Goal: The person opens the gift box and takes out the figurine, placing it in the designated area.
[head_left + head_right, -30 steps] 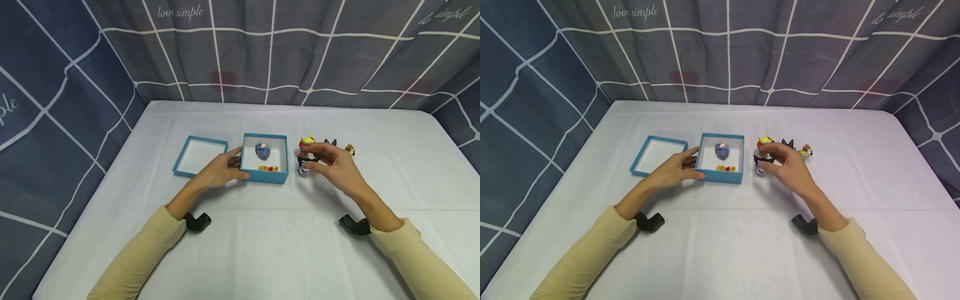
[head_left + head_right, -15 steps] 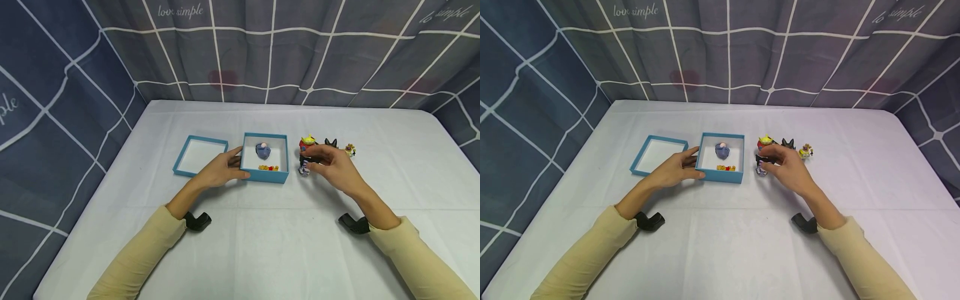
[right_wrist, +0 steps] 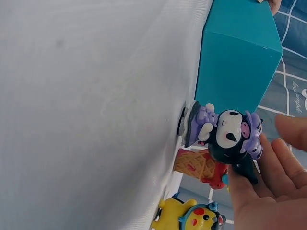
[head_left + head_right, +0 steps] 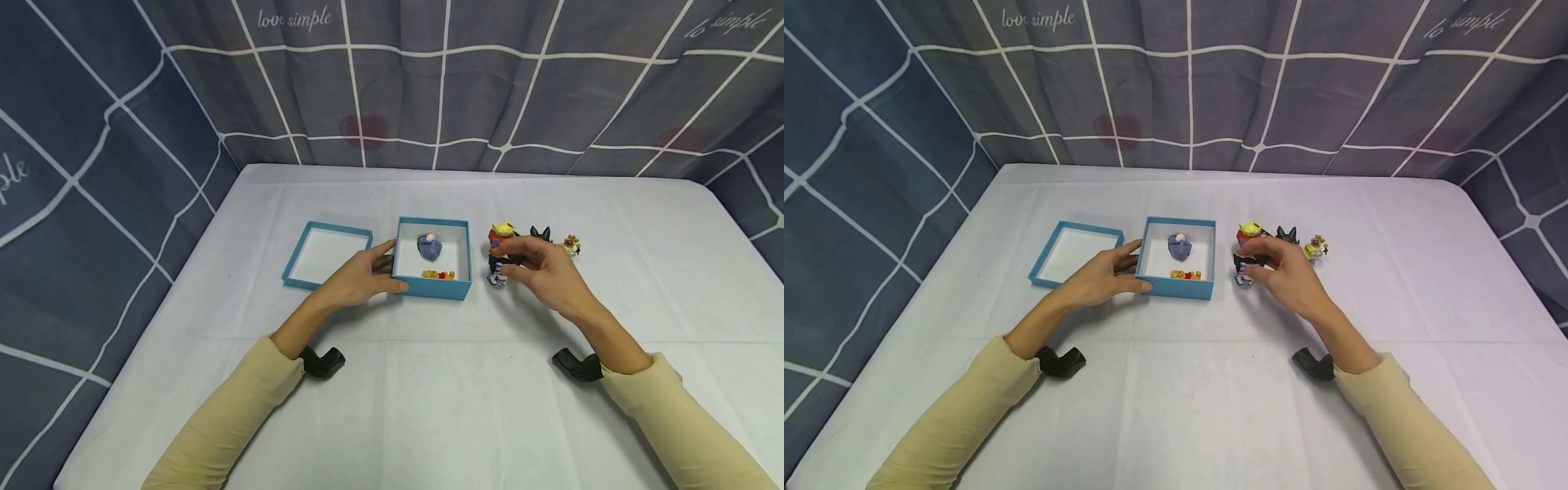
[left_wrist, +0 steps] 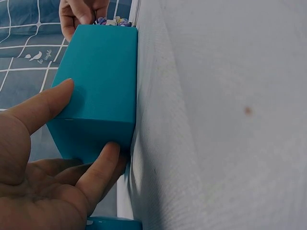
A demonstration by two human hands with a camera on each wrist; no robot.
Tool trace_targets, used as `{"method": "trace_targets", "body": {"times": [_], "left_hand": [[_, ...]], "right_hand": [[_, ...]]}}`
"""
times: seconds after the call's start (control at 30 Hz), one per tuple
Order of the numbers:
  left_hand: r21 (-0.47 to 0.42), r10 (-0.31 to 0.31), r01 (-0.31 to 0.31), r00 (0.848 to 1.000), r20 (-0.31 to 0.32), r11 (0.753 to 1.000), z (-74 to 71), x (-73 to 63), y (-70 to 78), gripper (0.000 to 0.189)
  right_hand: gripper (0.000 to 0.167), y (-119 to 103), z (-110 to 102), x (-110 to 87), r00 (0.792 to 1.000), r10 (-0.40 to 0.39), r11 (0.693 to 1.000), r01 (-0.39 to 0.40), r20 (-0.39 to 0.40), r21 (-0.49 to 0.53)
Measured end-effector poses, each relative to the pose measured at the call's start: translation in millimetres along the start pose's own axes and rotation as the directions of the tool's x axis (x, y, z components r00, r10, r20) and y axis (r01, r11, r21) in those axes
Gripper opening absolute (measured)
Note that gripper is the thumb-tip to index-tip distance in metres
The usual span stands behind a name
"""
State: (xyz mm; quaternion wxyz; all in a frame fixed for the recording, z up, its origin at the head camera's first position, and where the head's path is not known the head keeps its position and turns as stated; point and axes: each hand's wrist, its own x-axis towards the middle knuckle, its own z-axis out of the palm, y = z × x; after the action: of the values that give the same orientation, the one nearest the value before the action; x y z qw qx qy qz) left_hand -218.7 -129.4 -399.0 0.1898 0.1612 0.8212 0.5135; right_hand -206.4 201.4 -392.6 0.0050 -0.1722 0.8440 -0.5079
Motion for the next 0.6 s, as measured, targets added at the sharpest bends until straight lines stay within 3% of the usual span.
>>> {"method": "trace_targets", "body": {"times": [0.6], "left_hand": [[-0.014,0.004,-0.004,1.000,0.005,1.000,-0.3,0.7,-0.6,0.092]], "right_hand": [[0.024,-21,0,0.8,0.984,-0.113,0.990,0.123,-0.137,0.065]]}}
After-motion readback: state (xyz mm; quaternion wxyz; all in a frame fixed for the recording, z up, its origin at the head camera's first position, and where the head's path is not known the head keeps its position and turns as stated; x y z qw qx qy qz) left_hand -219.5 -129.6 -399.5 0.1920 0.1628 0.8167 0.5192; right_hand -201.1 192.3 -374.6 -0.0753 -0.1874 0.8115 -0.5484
